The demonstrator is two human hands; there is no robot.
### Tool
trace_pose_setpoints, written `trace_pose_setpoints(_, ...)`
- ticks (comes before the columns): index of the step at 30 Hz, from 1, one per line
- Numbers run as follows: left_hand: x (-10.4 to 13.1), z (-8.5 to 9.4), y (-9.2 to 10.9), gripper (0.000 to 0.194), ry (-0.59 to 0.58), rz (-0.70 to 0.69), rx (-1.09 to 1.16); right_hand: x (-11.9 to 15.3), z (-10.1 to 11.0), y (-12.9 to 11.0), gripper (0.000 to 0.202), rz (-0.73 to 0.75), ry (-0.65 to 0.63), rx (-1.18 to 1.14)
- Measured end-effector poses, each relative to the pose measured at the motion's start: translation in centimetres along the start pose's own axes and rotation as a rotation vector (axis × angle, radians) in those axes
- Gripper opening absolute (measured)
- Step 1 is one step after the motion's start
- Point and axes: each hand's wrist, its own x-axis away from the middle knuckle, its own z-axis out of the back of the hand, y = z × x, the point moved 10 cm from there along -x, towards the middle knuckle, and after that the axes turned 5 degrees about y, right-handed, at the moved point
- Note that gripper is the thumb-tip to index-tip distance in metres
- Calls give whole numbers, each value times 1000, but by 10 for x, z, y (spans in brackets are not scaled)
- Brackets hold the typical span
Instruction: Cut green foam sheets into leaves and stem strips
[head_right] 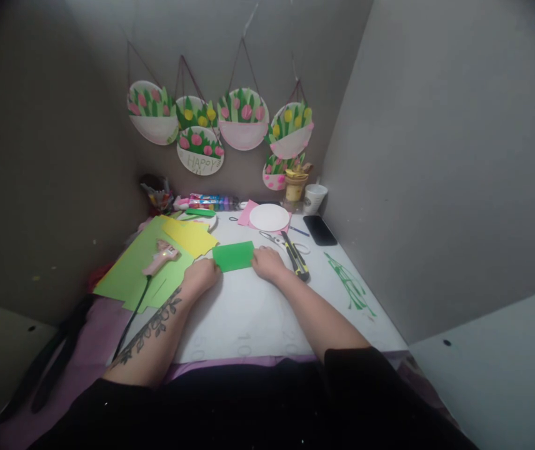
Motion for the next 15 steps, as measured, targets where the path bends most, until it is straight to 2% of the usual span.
trace_pose_setpoints(7, 2, 0, -7, 32, 18, 6, 0, 0, -1, 15, 16, -48, -1, -53)
trace_pose_setpoints(11, 6, 10, 14, 36, 105, -220, 70, 1, -1, 16, 14, -48, -2, -66)
trace_pose_setpoints(13, 9, 10, 25, 37, 100, -333, 96, 1, -1, 15, 14, -48, -5, -63)
trace_pose_setpoints(15, 11, 9, 30, 36, 76, -391, 106, 0, -1, 15, 14, -48, -5, -62)
